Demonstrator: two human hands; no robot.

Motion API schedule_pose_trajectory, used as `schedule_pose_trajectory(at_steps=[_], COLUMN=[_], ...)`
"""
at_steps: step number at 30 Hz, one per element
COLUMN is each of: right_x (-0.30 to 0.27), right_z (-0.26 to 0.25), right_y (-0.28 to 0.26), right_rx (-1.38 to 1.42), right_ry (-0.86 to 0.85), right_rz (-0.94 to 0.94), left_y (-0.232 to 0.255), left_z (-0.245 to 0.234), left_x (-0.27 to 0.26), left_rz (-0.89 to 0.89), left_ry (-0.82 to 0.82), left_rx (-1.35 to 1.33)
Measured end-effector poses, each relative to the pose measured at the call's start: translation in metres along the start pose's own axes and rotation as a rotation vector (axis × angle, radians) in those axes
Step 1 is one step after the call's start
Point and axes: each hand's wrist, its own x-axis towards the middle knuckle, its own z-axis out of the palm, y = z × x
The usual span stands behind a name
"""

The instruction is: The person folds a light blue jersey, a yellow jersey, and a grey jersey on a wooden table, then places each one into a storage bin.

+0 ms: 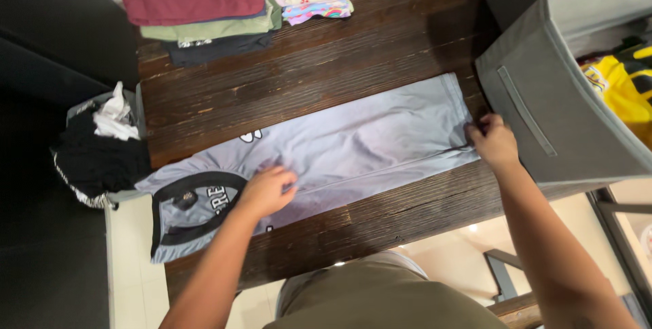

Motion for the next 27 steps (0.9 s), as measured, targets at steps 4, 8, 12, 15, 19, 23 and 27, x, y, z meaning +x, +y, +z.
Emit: schedule_pose_trajectory(at_steps=[4,8,12,15,19,23,27], right_x=[0.025,0.049,0.050,0.030,0.002,-0.044,-0.106], right_z=[0.028,0.030,-0.011,-0.053,-0.058,0.014,0.099], right_y=[0.014,0.002,-0.059,-0.135,-0.231,-0.308,-0.367], right_rx=[0.067,0.302,0.732,1.103,1.248,1.154,0.654], right_ry=[-0.051,-0.312,-0.560,-0.569,-0.608,-0.765,-0.900], right_rz=[0.232,0.502,0.696,0.638,0.402,0.414,-0.001], left_y=[0.031,0.056,0.056,0.041,0.011,-0.008,-0.025], left_z=[0.030,0.058,0.071,0.078,0.073,0.064,0.073], left_x=[0.021,0.044,0.051,0.054,0.048,0.040,0.040], left_rz=[0.102,0.238,0.176,-0.085,-0.119,-0.427,-0.620], left_ry=[0.064,0.154,0.224,0.158,0.245,0.200,0.258], left_rx=[-0.080,-0.288,-0.530,-0.762,-1.279,-1.566,-1.638])
